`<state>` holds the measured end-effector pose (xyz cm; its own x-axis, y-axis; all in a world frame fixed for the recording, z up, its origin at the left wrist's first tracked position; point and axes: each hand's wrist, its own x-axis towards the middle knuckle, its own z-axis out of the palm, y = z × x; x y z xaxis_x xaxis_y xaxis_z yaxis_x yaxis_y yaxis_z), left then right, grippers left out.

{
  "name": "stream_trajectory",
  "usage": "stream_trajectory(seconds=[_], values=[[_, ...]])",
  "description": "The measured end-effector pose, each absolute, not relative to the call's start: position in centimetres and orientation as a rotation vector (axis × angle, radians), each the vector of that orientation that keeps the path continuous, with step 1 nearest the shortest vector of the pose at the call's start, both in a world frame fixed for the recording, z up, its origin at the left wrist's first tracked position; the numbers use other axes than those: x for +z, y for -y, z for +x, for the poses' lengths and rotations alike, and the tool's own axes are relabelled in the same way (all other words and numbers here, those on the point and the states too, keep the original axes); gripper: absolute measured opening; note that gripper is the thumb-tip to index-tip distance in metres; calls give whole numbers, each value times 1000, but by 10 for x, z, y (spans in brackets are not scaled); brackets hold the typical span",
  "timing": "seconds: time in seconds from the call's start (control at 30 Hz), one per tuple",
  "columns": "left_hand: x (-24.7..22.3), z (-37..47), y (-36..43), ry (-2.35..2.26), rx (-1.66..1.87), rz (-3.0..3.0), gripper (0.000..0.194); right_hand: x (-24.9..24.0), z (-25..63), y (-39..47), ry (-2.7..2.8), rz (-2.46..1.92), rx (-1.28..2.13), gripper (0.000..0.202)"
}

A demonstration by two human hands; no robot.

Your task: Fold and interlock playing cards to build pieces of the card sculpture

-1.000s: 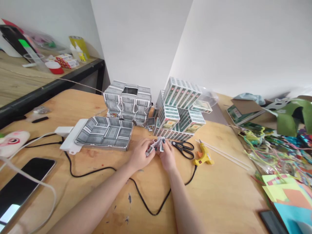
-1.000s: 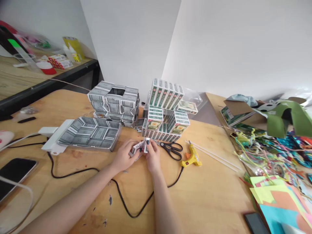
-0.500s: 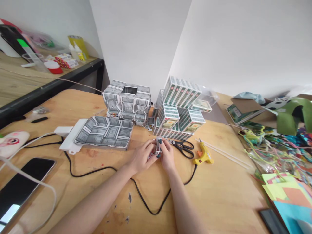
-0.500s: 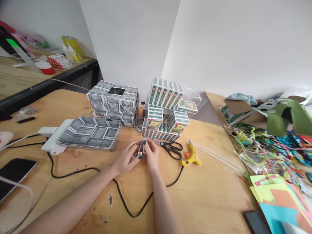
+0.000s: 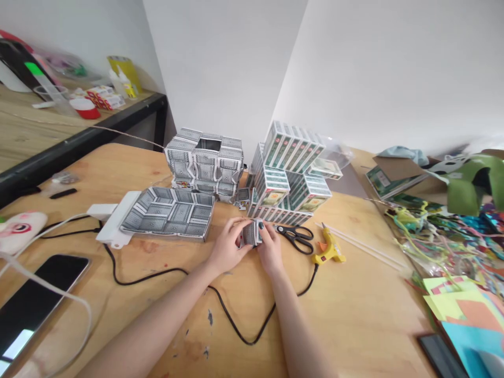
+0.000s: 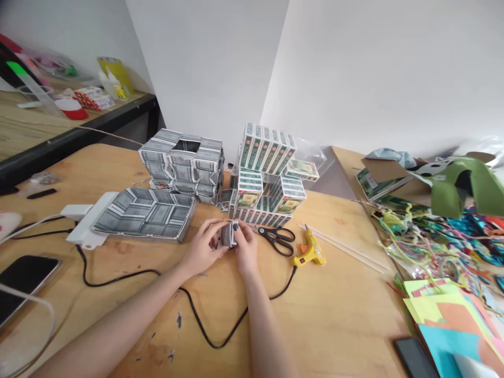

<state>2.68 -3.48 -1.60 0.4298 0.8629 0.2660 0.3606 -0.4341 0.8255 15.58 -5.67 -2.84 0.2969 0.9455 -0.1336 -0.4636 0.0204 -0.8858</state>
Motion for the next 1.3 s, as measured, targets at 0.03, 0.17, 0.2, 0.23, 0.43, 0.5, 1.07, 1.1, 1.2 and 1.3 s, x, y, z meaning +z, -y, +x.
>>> stream_trajectory(seconds=[0.03, 0.17, 0.2, 0.23, 0.43, 0.5, 1.07, 1.1, 1.2, 1.3], values=[[-15, 27, 35, -1029, 917, 1997, 55, -29, 156, 57, 608, -1045, 1193, 30], [-15, 26, 35, -1038, 933, 2006, 52, -31, 156, 56, 636, -1075, 1184, 33], [-15, 26, 35, -1038, 931, 2008, 53, -31, 156, 56, 642, -1076, 1183, 33], [-16, 26, 35, -1038, 930, 2009, 54, -30, 156, 56, 647, -1076, 1183, 33], [-17, 27, 35, -1039, 950, 1987, 54, -27, 154, 56, 655, -1074, 1181, 32], [-17, 27, 36, -1044, 957, 1974, 54, -27, 154, 56, 666, -1076, 1177, 31], [-21, 28, 34, -931, 1002, 1958, 48, -27, 153, 60, 752, -984, 1299, 33], [-21, 28, 34, -930, 1012, 1968, 47, -26, 153, 61, 742, -977, 1317, 33], [-19, 27, 34, -925, 1027, 1978, 47, -23, 152, 61, 719, -978, 1333, 34], [-19, 27, 33, -902, 1001, 1971, 48, -22, 152, 61, 712, -976, 1315, 34]])
